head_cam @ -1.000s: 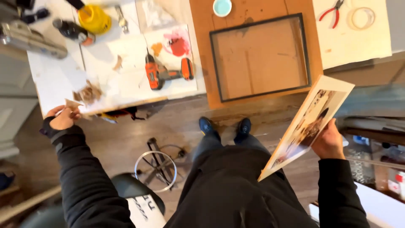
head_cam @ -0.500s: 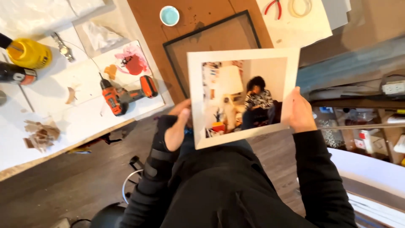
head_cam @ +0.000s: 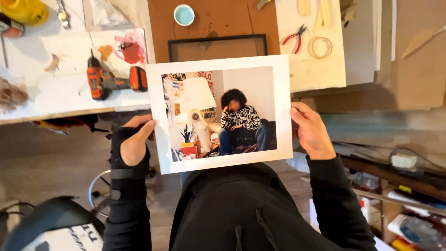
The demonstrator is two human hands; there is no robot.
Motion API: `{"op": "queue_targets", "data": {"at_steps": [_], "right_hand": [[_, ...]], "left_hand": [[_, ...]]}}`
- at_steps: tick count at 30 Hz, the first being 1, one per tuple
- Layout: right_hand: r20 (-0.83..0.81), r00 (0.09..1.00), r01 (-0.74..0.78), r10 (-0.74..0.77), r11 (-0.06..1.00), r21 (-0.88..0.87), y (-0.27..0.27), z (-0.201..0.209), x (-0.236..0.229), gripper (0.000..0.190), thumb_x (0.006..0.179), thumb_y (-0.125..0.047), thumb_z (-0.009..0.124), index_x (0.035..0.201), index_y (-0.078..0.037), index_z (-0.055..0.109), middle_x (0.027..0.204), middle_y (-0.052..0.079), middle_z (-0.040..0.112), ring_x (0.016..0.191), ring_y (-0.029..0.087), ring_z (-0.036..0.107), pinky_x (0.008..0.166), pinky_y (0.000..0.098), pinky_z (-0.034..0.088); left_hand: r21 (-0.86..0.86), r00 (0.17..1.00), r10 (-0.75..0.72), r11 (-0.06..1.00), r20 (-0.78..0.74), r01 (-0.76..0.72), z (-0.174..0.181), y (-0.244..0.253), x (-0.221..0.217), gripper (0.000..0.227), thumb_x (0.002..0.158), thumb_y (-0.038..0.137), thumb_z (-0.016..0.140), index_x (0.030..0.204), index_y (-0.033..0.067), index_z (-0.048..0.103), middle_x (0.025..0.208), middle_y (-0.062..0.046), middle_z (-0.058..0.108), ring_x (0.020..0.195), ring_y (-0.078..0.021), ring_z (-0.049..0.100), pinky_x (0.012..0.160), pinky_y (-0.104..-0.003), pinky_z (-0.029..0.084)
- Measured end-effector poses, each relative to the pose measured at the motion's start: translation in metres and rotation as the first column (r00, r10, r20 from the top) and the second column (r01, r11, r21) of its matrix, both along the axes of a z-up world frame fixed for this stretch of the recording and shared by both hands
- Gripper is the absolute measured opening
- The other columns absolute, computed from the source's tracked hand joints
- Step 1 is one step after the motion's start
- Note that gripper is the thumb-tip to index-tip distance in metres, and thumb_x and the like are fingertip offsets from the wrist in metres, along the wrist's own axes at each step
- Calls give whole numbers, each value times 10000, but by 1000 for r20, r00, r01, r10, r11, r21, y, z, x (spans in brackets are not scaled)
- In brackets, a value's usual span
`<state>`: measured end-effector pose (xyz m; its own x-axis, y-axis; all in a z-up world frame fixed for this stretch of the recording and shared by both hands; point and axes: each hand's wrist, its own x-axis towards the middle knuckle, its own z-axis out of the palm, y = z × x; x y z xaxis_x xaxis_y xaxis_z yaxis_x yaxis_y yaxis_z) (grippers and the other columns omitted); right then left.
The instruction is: Applying black paint to the edges of a picture frame using a foam brush.
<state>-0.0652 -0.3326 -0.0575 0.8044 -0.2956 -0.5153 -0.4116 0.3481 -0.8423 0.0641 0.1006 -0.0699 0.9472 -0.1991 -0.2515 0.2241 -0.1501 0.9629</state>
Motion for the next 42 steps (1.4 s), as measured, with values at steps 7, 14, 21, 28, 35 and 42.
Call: {"op": "queue_targets", "data": {"at_steps": [7,14,21,28,35,42], "right_hand": [[93,983,-117,158,932,-343,-48,-2,-5,175,1074,-121,611,1131,9,712,902,15,649,772,93,537,682,253,447],[58,980,-139,191,861,-489,-60,5,-5,204,1067,-121,617,1171,9,735,1008,19,732,865,39,628,762,205,517],[174,983,113,-68,956,-269,-58,-34,1,268,982,-41,673,1248,-14,687,968,13,722,771,59,612,695,207,489],[259,958,183,-122,957,-226,-61,-45,7,240,1018,-41,692,1247,32,696,988,16,694,807,77,606,701,230,473],[227,958,228,-173,942,-245,-53,-42,8,224,992,-56,690,1209,-2,694,1027,8,719,857,80,662,737,244,537],[226,965,190,-135,951,-244,-28,-21,4,220,988,-74,708,1195,1,709,985,3,719,818,71,645,705,236,515]], "left_hand": [[119,994,77,989,81,-86,28,-30,-27,191,985,117,666,1064,-46,726,854,-67,709,756,-117,612,705,-266,493],[110,974,-30,994,224,5,32,-39,-22,206,981,65,662,1134,-46,745,1043,-89,769,960,-126,693,870,-255,536],[-93,998,42,995,37,-39,-10,-48,-8,433,920,7,675,1352,9,635,1045,-86,747,902,-112,666,815,-245,534],[-140,988,-52,987,144,73,-33,-43,3,321,970,-14,646,1290,-44,663,1055,-78,716,907,-134,684,803,-281,576],[-56,977,-83,994,196,95,-11,-40,-1,279,965,-15,632,1239,-39,683,995,-62,674,857,-116,665,763,-263,549],[-37,997,-7,999,82,10,-19,-31,-3,339,945,16,639,1281,-6,679,911,-11,689,773,-80,609,676,-237,482]]}}
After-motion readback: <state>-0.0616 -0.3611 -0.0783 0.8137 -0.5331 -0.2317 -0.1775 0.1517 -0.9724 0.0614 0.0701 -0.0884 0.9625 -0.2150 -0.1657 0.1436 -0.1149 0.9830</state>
